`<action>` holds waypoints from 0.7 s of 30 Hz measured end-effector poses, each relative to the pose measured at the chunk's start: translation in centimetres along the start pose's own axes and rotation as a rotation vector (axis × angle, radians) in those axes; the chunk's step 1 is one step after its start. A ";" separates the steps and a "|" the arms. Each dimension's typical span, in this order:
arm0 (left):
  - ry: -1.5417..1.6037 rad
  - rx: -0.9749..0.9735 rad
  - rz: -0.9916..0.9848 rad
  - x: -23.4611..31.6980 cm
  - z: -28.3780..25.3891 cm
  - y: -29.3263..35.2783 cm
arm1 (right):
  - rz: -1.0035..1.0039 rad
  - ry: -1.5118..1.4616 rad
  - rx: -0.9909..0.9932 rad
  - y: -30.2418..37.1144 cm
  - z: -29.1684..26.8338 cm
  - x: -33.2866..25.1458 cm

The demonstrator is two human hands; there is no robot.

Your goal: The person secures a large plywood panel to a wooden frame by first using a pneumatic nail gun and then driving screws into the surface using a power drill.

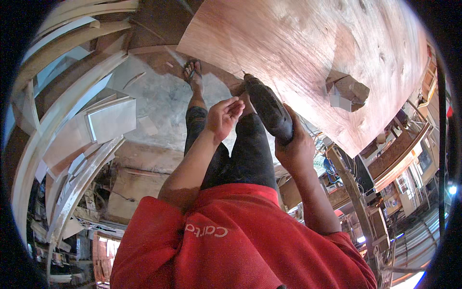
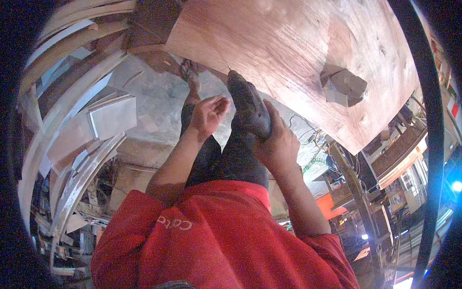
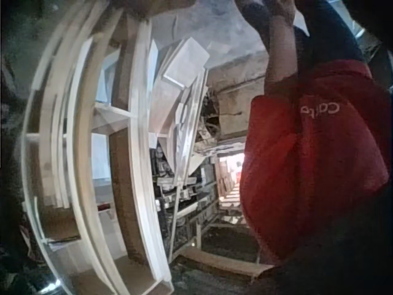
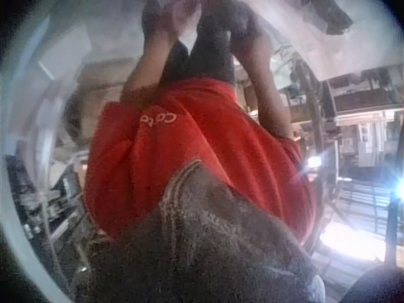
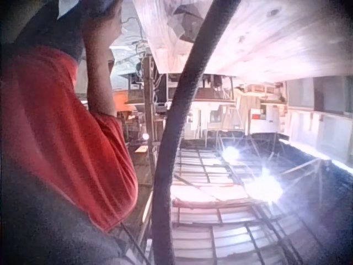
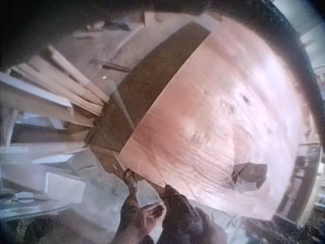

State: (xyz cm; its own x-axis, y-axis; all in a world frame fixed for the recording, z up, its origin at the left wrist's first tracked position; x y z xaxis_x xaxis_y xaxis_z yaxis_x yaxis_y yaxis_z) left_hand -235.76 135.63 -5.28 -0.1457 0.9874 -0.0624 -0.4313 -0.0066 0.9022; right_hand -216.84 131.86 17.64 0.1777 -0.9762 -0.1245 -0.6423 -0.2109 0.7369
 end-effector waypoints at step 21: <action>-0.417 -0.055 0.357 6.6 2.3 -8.9 | 0.019 0.111 0.057 -1.1 0.0 -2.0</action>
State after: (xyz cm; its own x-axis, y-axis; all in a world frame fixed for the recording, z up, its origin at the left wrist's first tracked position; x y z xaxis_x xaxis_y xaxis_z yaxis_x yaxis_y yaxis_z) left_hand -230.87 142.55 -12.72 0.0690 0.9011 0.4281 -0.4676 -0.3498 0.8118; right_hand -216.49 134.00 17.05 0.2444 -0.9691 -0.0343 -0.6868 -0.1980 0.6993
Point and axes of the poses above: each hand's wrist, its own y-axis away from the middle knuckle, its own z-axis out of the palm, x = y × z, the point moved 10 cm from there along -y, towards the middle knuckle, and after that the axes turned 7 degrees about z, right-handed, at the moved point
